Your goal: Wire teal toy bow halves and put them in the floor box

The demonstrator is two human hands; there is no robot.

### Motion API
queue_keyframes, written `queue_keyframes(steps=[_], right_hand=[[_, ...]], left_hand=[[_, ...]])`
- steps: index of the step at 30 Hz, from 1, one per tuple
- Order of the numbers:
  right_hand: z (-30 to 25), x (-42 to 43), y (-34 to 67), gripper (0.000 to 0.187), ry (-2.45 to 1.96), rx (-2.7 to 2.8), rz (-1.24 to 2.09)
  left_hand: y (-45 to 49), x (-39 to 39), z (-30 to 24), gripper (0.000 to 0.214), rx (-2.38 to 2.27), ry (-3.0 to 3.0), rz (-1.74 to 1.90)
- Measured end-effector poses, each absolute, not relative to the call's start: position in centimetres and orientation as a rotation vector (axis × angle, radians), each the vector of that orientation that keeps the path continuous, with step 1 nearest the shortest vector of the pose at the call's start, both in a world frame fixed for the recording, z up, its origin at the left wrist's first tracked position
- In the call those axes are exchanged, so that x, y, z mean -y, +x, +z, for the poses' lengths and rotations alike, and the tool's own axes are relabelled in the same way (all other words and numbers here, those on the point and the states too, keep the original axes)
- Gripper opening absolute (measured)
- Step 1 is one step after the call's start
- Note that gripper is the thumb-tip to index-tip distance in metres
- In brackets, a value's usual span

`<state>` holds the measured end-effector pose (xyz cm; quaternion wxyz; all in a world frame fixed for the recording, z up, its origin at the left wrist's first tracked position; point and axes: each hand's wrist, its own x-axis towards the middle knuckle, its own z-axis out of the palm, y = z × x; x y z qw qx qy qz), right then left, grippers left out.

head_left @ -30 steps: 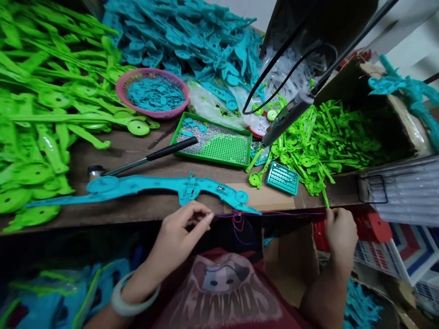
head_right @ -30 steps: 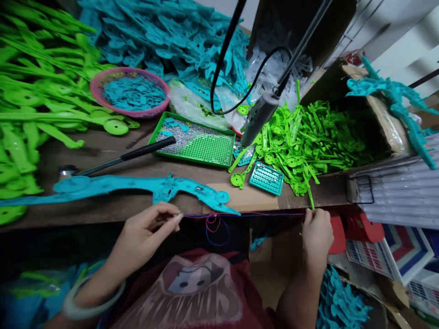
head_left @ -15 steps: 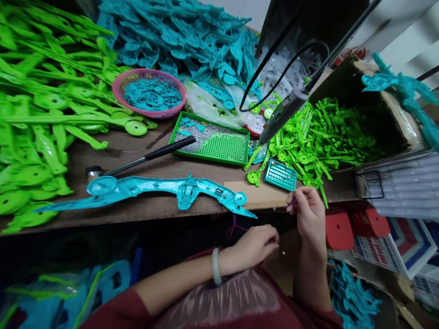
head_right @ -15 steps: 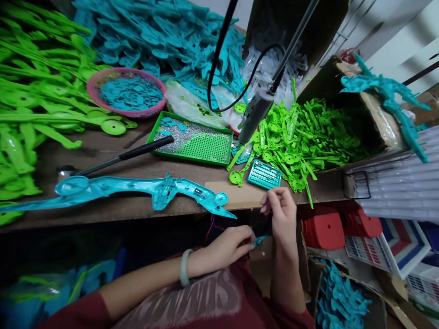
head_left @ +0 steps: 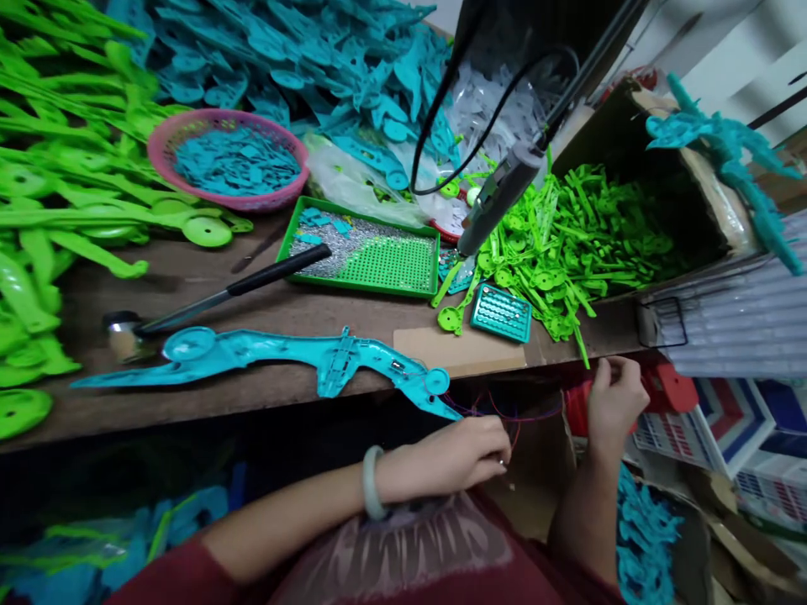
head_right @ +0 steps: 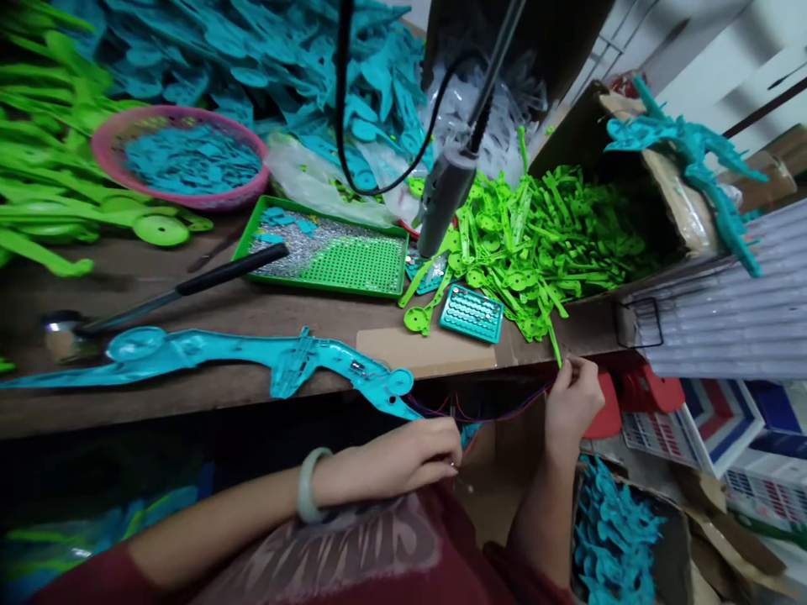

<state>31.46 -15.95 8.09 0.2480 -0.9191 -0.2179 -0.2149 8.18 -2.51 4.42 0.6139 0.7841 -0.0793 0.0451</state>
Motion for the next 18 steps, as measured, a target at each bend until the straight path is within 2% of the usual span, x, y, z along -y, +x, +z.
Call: queue_keyframes(steps=[4,7,9,11,13,15,18], right_hand=[[8.0,16.0,31.9,0.021,-2.100,0.395,-0.539],[9.9,15.3,32.6,0.017,-1.661,0.307,-0.694],[11.2,15.0,33.0,0.017,-1.520,0.313,-0.810],[11.9,14.6,33.0,0.018,-1.574,0.383,-0.727],[11.6,14.2,32.5,0.020,-1.749,0.506,-0.471],[10.9,14.0,31.7,0.022,-1.923,0.624,-0.299],[10.2,14.9,30.9,0.018,-2.307,0.767,-0.299]], left_hand=[[9.2,4.9,3.9,0.003,0.120,1.670,0.291],[11.2,4.5,5.9,0.008,-0.122,1.346,0.591],[12.5,2.3,7.4,0.008,-0.187,1.237,0.767],[13.3,-0.9,8.3,0.006,-0.281,1.355,0.840],[13.7,-4.6,8.5,0.007,-0.379,1.564,0.770],[13.1,-7.9,8.4,0.009,-0.567,1.505,0.812],[10.4,-11.3,8.8,0.011,-0.749,1.460,0.910]])
